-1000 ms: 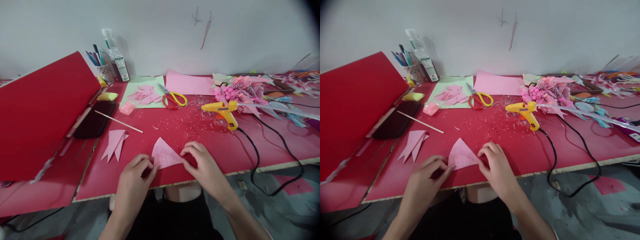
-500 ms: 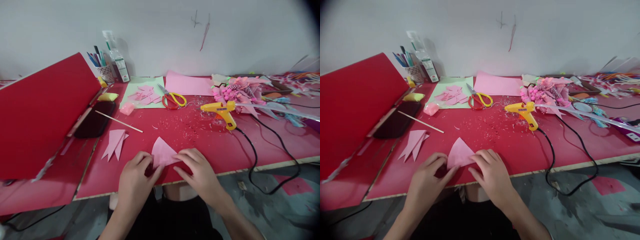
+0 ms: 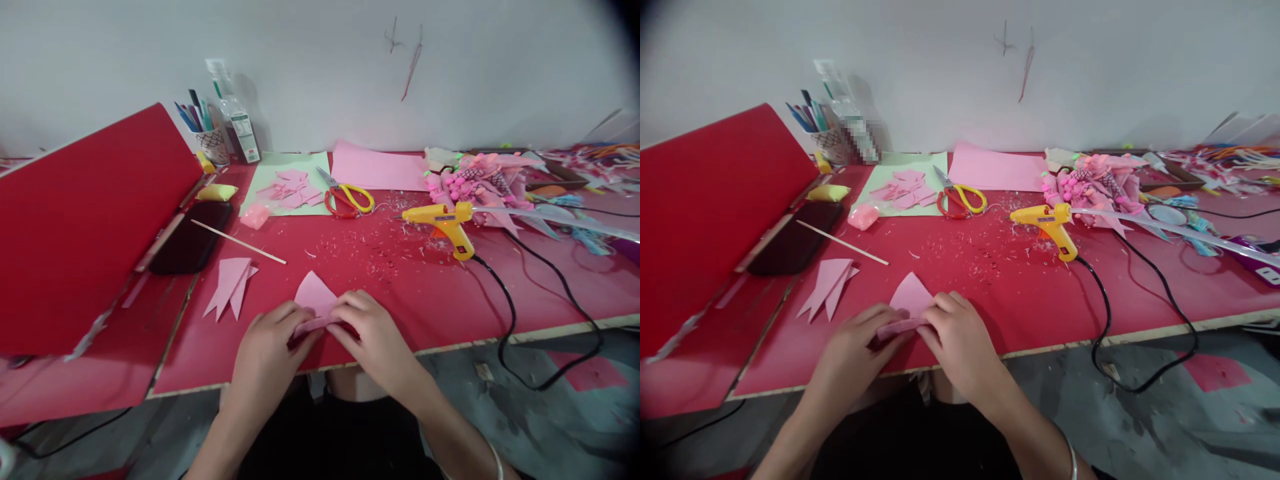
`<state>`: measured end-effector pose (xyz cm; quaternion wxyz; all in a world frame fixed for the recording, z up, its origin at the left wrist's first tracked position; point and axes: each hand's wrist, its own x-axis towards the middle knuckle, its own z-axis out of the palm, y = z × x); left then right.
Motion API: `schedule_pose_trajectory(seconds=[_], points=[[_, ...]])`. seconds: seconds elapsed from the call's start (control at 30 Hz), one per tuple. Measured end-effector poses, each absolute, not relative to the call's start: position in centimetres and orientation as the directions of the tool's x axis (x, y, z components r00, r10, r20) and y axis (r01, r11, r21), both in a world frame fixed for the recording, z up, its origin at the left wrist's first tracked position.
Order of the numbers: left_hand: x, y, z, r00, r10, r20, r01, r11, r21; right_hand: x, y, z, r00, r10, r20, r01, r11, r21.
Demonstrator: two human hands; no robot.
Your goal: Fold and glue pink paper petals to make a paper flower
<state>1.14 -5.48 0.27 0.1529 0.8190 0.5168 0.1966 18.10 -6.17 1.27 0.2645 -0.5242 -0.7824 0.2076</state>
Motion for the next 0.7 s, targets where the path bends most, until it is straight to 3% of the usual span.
schedule_pose_trajectory(seconds=[0.13, 0.23, 0.4, 0.7], points=[[-0.4, -6.2, 0.2, 0.406, 0.898, 0.170, 0.786, -0.438, 0.437, 17.4, -6.4, 1.3, -0.366, 0.907, 0.205, 0.631, 0.405, -0.662], [-0.8, -6.4, 0.2, 0.375, 0.906, 0.195, 0.810, -0.423, 0.406, 17.3, -6.5, 1.0, -0.300, 0.932, 0.206, 0.637, 0.356, -0.684], [-0.2, -6.3, 0.1, 0.307, 0.927, 0.217, 0.869, -0.366, 0.333, 17.3, -6.6, 0.8, -0.215, 0.947, 0.237, 0.692, 0.319, -0.648], [0.3, -6.8, 0.1, 0.204, 0.955, 0.217, 0.911, -0.266, 0.315, 17.1, -6.6, 0.7, -0.195, 0.953, 0.231, 0.733, 0.298, -0.611]])
